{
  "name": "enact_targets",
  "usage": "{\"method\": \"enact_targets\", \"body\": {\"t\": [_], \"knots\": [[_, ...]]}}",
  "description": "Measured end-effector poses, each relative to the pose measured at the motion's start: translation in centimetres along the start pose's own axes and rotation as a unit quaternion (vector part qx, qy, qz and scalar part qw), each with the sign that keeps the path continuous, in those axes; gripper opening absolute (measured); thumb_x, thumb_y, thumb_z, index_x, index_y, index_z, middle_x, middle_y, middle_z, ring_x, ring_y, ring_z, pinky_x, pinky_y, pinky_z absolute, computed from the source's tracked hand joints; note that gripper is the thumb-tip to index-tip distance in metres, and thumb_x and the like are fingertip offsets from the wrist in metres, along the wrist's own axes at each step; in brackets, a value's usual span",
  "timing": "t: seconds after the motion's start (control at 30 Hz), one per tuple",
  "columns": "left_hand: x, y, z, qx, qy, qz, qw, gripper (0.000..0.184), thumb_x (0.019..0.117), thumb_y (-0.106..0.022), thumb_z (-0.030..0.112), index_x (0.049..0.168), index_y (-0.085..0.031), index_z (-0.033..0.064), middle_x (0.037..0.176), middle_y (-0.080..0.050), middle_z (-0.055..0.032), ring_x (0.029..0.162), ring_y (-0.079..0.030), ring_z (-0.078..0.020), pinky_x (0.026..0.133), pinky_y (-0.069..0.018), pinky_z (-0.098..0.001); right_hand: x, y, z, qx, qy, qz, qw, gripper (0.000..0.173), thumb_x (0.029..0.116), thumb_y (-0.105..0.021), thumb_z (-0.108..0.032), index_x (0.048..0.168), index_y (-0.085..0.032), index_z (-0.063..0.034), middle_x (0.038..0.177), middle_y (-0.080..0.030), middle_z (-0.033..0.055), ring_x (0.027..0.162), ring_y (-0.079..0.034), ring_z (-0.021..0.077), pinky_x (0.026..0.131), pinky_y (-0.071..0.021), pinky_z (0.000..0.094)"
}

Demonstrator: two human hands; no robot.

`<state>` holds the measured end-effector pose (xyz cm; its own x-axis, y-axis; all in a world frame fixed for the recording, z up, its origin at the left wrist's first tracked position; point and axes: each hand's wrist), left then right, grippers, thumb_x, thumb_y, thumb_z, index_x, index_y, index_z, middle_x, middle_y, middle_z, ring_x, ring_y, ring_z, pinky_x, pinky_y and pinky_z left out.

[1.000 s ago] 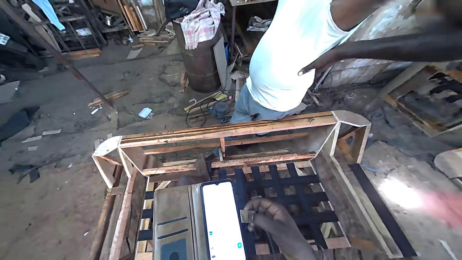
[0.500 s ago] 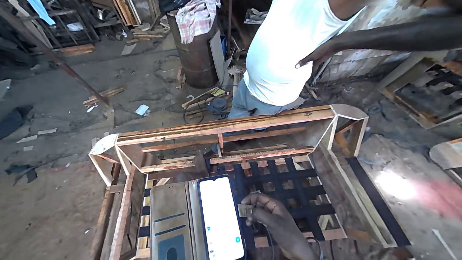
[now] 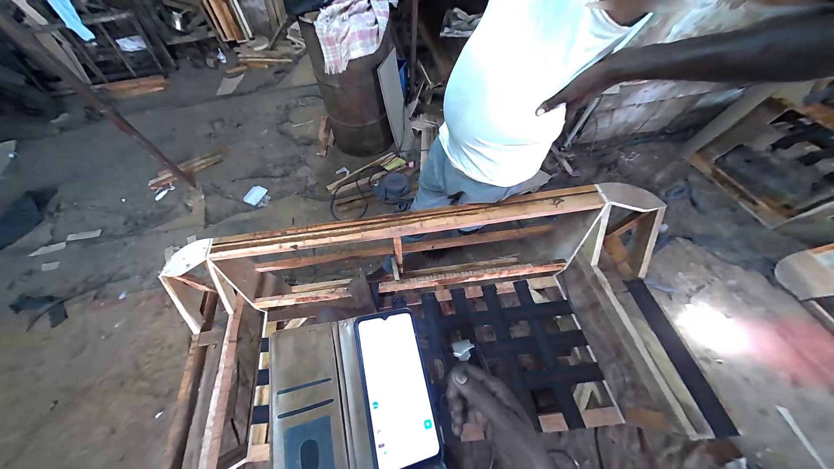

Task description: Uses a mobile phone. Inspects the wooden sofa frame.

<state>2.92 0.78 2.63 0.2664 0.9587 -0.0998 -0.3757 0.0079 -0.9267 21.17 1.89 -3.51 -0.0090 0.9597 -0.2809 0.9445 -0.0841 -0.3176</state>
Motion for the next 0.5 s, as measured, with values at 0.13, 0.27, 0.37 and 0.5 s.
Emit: {"method": "enact_targets", "body": {"t": [0.13, 0.27, 0.37, 0.5], "knots": [[-0.1, 1.1, 0.5, 0.019, 0.031, -0.018, 0.999, 0.029, 0.0876, -0.071, 0.033, 0.105, -0.078, 0.0110, 0.103, -0.077, -0.0036, 0.105, -0.070, -0.0128, 0.102, -0.0517, -0.0356, -1.8, -1.7, -0.1, -0.060, -0.062, 0.013, 0.996, 0.050, 0.1061, -0.045, -0.048, 0.127, -0.063, -0.0064, 0.109, -0.069, 0.0019, 0.098, -0.067, 0.0100, 0.085, -0.0584, 0.0331], [-0.2, 1.4, 0.4, 0.041, 0.029, -0.054, 0.997, 0.030, 0.0907, -0.066, 0.037, 0.108, -0.079, 0.0152, 0.106, -0.077, 0.0000, 0.108, -0.069, -0.0097, 0.104, -0.0502, -0.0339, -2.5, -3.1, -0.5, -0.009, -0.077, -0.039, 0.996, 0.076, 0.1056, -0.033, -0.060, 0.150, -0.041, 0.0009, 0.145, -0.055, 0.0104, 0.133, -0.054, 0.0123, 0.112, -0.0476, 0.0367], [-0.5, 4.7, 0.3, 0.042, 0.043, -0.130, 0.990, 0.035, 0.0953, -0.061, 0.039, 0.120, -0.075, 0.0165, 0.118, -0.073, 0.0011, 0.118, -0.064, -0.0096, 0.110, -0.0433, -0.0359, -1.8, -2.9, 0.9, 0.040, -0.038, -0.087, 0.995, 0.090, 0.1014, -0.025, -0.071, 0.155, -0.029, 0.0011, 0.152, -0.049, 0.0135, 0.140, -0.049, 0.0196, 0.117, -0.0431, 0.0433], [-0.7, 5.9, 0.0, 0.040, 0.035, -0.140, 0.989, 0.038, 0.0950, -0.062, 0.039, 0.121, -0.074, 0.0147, 0.119, -0.073, 0.0004, 0.119, -0.063, -0.0098, 0.112, -0.0418, -0.0365, -1.4, -4.0, 0.2, 0.128, -0.058, -0.074, 0.987, 0.101, 0.0946, -0.029, -0.080, 0.155, -0.027, 0.0019, 0.148, -0.053, 0.0124, 0.135, -0.054, 0.0195, 0.114, -0.0465, 0.0438]]}}
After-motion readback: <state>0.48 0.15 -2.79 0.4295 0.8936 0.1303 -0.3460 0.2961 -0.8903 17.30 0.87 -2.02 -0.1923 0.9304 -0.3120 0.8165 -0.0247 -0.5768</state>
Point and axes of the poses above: each hand's wrist, its own x-axis towards the middle knuckle, its own y-axis out of the back of the hand, z = x × y
